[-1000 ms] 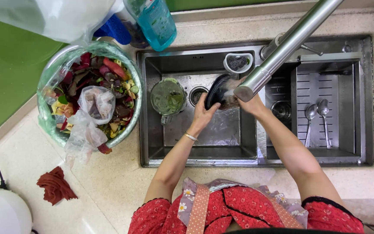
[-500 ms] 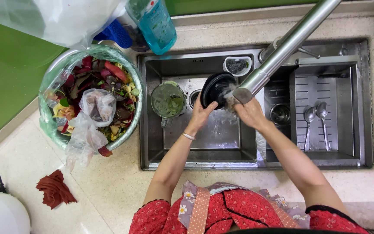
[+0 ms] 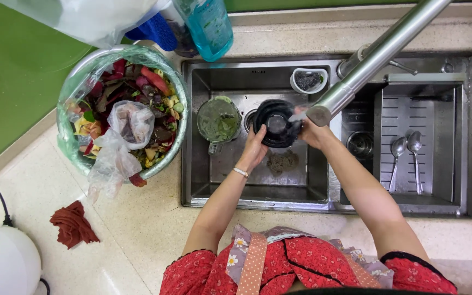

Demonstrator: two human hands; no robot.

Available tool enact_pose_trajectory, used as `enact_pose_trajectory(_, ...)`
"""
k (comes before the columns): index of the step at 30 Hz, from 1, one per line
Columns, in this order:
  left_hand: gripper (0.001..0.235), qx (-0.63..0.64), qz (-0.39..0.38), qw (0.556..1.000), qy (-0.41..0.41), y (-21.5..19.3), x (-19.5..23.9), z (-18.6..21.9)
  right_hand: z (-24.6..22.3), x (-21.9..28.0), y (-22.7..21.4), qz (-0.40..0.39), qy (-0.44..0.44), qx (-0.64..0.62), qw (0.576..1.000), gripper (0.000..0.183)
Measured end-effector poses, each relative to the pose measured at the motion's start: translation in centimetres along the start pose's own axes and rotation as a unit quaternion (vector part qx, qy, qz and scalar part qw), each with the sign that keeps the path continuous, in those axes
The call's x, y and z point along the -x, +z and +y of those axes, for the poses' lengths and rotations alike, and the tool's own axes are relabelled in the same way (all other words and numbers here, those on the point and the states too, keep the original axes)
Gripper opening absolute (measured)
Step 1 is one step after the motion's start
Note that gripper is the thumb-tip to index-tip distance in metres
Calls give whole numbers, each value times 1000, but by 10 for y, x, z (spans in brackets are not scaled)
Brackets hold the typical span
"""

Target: The person is washing various blender parts and kitchenware in a sink and then reassembling or placing them near juicing equipment.

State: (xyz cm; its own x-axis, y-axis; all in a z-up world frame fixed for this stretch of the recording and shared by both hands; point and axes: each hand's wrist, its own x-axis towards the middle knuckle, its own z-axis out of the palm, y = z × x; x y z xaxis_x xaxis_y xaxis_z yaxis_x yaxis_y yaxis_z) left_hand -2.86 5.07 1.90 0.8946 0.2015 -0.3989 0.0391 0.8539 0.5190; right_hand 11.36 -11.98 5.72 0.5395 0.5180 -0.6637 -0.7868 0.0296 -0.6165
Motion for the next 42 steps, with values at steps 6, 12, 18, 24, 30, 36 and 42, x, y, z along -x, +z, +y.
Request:
enact_pose_trajectory(6,59,-199,140,969,-46,-36,22,15,-2,-76,13,15,2,313,950,79)
enact_pose_trajectory(12,74,-643,241,637,350,-36,119,66,-52,0,67,32,-211,504,837,47)
enact_pose_trajectory(18,45,-564,243,776,144,-131,56,70,-52,76,84,99,-200,615,757,42)
enact_pose_trajectory(24,25,-518,249,801,169,-99,32,54,-47,131,-1,216,-492,603,589,53)
enact_pose_trajectory(30,37,-640,36,760,105,-19,25,60,-27,140,-170,407,-416,610,537,48)
enact_pose_trajectory(36,34,-558,16,824,-96,61,9,50,9,140,-229,397,-337,655,547,52)
enact_pose_trajectory(42,42,-219,-76,933,-275,37,-59,-3,-23,164,-149,385,-349,712,473,81)
